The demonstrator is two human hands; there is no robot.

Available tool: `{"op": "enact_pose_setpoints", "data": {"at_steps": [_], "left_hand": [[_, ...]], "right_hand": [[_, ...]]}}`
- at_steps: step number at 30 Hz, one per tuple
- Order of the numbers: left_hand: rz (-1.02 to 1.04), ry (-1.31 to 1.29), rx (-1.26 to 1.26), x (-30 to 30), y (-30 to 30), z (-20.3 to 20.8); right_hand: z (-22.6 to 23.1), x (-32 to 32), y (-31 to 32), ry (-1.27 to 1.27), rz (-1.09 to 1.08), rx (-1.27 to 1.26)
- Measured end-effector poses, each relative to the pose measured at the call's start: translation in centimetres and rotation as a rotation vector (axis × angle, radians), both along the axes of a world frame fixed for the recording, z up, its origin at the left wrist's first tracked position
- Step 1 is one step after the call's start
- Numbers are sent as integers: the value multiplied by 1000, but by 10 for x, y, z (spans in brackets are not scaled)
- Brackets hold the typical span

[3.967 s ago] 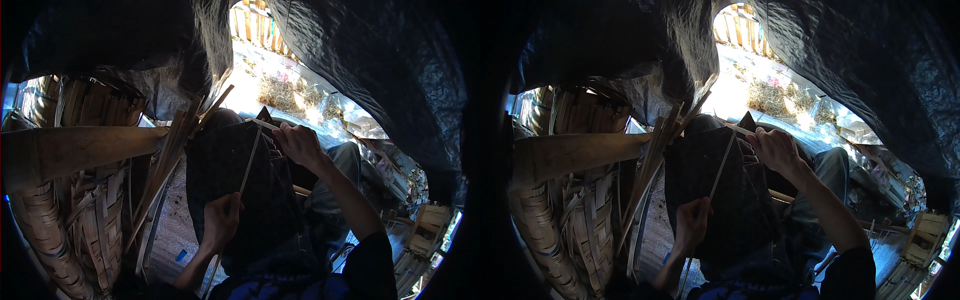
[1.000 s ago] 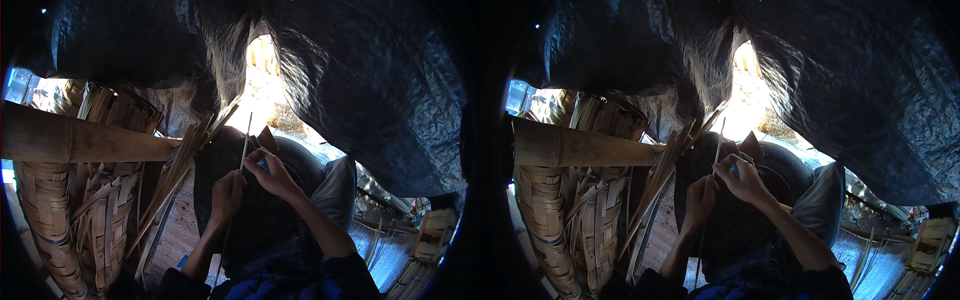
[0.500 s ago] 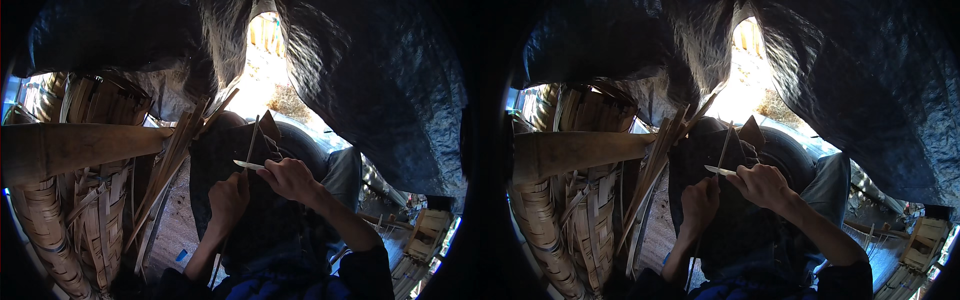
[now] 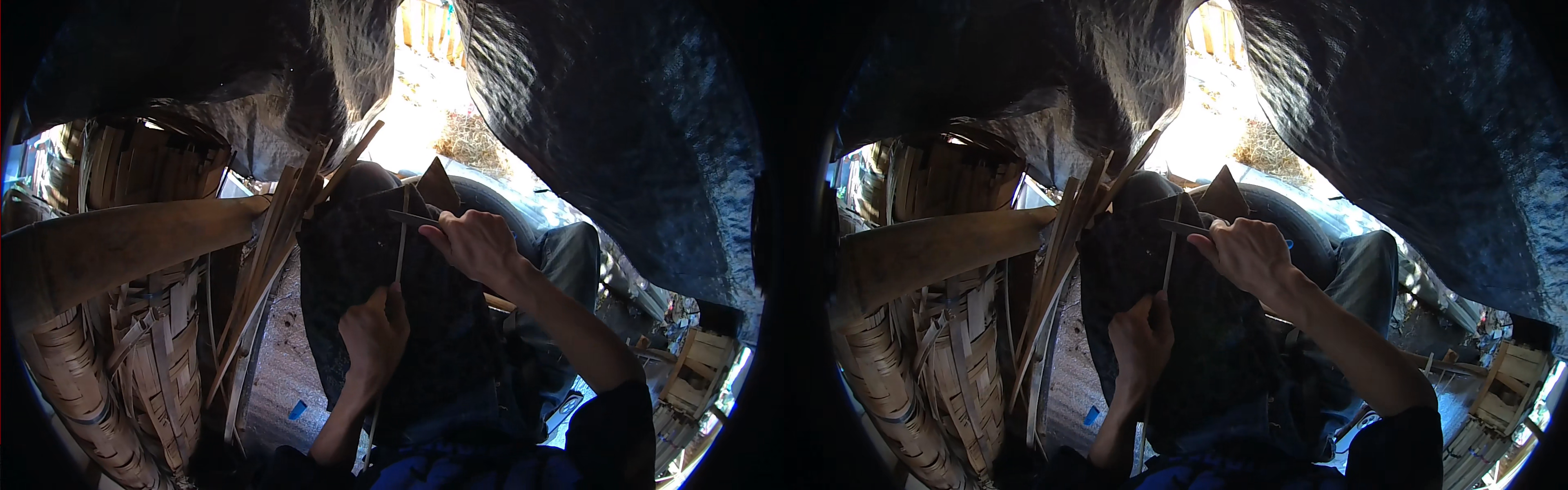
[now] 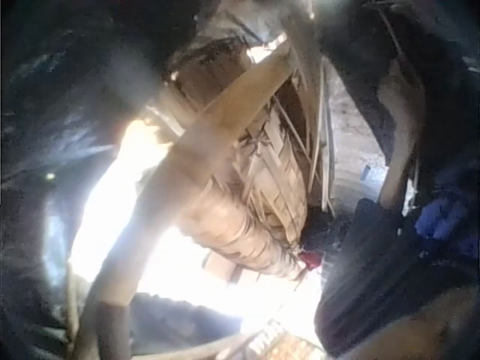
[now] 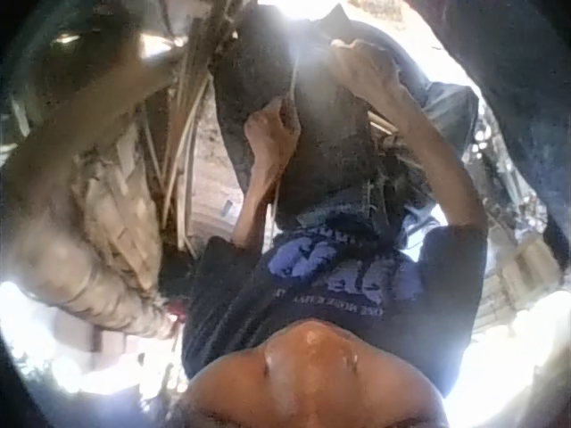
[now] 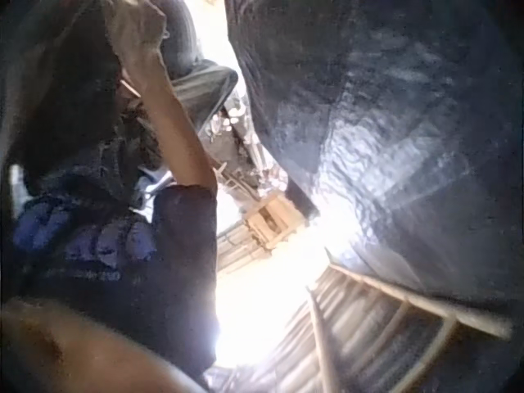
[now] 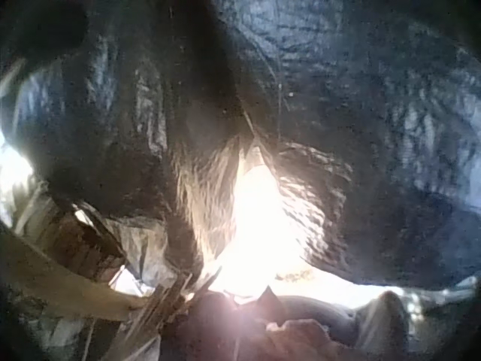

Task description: Scraping or shaving a thin bamboo stick using a small knife.

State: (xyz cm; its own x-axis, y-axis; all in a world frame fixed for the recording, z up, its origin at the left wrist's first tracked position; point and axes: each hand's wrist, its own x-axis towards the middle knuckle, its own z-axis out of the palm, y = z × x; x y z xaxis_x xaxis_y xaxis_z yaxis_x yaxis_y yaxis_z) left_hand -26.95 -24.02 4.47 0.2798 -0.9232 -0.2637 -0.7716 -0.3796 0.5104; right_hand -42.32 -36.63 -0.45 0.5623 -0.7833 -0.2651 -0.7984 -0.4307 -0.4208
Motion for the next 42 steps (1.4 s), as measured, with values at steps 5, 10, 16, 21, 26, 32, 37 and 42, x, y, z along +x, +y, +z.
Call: {"op": "enact_pose_setpoints", "data": {"at_steps": [5,10,16,21,26,32,37,42], "left_hand": [[-5,20,-70,-4,11,-2],[128,227,-17,5,-3,4],[209,517,114,19,-7,1],[249,530,212,19,-5,-1],[246,416,113,17,-2,-1],[278,415,123,18,-4,-2],[265,398,61,14,1,-4],[278,436,50,16,0,-3]], "right_hand": [[-19,-27,-39,-20,-169,-305],[-11,-23,9,-306,45,-827],[35,-4,46,-396,-32,125],[26,4,43,-243,64,123],[19,12,44,-163,77,69],[14,18,46,-155,64,20],[8,21,36,-112,32,-53],[5,28,19,-81,64,-150]]}}
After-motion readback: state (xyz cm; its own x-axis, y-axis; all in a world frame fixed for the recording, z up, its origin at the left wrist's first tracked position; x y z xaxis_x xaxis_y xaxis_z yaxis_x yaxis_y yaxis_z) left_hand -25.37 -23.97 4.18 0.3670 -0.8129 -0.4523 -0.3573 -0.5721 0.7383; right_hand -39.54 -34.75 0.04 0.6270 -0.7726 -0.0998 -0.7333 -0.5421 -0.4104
